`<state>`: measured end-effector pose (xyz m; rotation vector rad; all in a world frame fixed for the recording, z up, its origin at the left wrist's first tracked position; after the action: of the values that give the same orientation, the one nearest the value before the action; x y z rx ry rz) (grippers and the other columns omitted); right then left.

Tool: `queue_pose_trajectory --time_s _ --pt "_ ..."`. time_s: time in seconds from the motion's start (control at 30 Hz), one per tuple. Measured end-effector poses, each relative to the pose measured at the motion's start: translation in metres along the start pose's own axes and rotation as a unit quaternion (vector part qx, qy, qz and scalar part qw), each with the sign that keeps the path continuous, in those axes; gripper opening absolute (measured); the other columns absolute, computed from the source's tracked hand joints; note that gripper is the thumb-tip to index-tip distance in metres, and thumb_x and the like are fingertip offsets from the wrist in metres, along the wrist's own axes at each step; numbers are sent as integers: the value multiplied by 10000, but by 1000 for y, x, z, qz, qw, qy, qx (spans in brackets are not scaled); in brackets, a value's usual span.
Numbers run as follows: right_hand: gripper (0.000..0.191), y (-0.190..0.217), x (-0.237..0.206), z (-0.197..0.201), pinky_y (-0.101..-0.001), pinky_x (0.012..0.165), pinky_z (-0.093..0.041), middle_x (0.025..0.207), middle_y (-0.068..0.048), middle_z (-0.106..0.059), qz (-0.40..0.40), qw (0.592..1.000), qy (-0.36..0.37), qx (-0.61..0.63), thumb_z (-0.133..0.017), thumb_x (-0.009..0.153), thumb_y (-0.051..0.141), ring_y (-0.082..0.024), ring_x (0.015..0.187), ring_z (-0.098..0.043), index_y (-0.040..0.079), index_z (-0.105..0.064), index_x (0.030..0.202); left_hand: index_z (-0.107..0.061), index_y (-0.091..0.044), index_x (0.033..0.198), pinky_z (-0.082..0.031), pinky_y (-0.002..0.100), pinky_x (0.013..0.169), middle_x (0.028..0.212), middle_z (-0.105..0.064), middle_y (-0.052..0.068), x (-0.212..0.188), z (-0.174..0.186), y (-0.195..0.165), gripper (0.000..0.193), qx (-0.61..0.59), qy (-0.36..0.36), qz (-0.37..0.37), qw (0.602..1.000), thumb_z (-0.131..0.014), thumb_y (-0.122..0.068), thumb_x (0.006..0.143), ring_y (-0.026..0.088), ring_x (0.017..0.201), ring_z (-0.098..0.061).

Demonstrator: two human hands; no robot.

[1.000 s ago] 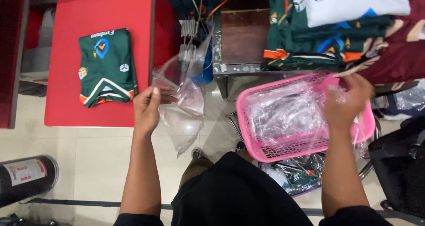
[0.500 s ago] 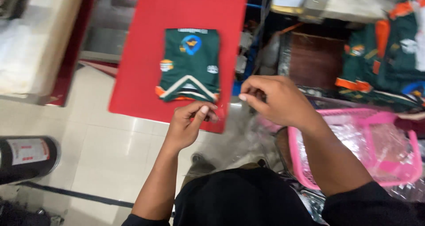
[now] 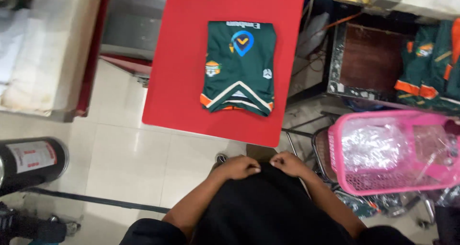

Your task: The person folds sports jerseys one at a time on a red folding board, smoothing the fabric by hand, then wraps each folded jersey in a clear plastic bag and places the wrapped jerseys into a pink basket. The person repeats the fold-and-bag cycle for several jerseys.

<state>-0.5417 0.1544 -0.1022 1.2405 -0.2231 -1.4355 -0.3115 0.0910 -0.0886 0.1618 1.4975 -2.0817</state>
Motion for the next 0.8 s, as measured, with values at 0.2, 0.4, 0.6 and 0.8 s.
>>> queue_pose_trajectory --time_s 0.2,0.4,0.6,0.8 --pt "210 -3 1 22 -338 748 -564 840 -87 -768 -70 992 -95 33 -724 888 244 -194 784 -703 56 -782 961 -724 -39 1133 -571 336 913 1024 -777 112 -3 28 9 238 -156 -18 -14 988 -663 -211 980 220 989 -747" --pt "238 -49 -58 29 -349 723 -559 802 -90 -752 -149 950 -265 68 -724 884 257 -199 746 -709 77 -763 1034 -670 6 1227 -547 309 936 1053 -779 108 6 15 -4 289 -255 53 -35 965 -607 -180 1015 182 1030 -736" --pt "203 -93 -132 42 -335 643 -534 741 -77 -713 -136 881 -447 79 -703 906 191 -203 653 -676 67 -755 1059 -677 16 1200 -550 301 880 965 -764 110 21 -23 1 291 -148 58 30 987 -676 -166 972 182 944 -725" --pt "293 -177 -225 111 -368 822 -538 1008 -143 -700 -174 733 -657 18 -698 961 180 -222 898 -681 61 -688 1228 -670 2 1227 -559 294 865 931 -786 84 49 -61 -14 304 -189 69 96 975 -647 -167 975 159 914 -736"
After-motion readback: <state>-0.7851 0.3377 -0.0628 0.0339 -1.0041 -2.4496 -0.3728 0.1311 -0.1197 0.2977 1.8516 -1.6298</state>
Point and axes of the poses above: each hand's wrist, its own x-axis towards the middle knuckle, its own z-axis out of the back of the hand, y = z × x, the point moved 2 cm from there along x, towards the middle knuckle
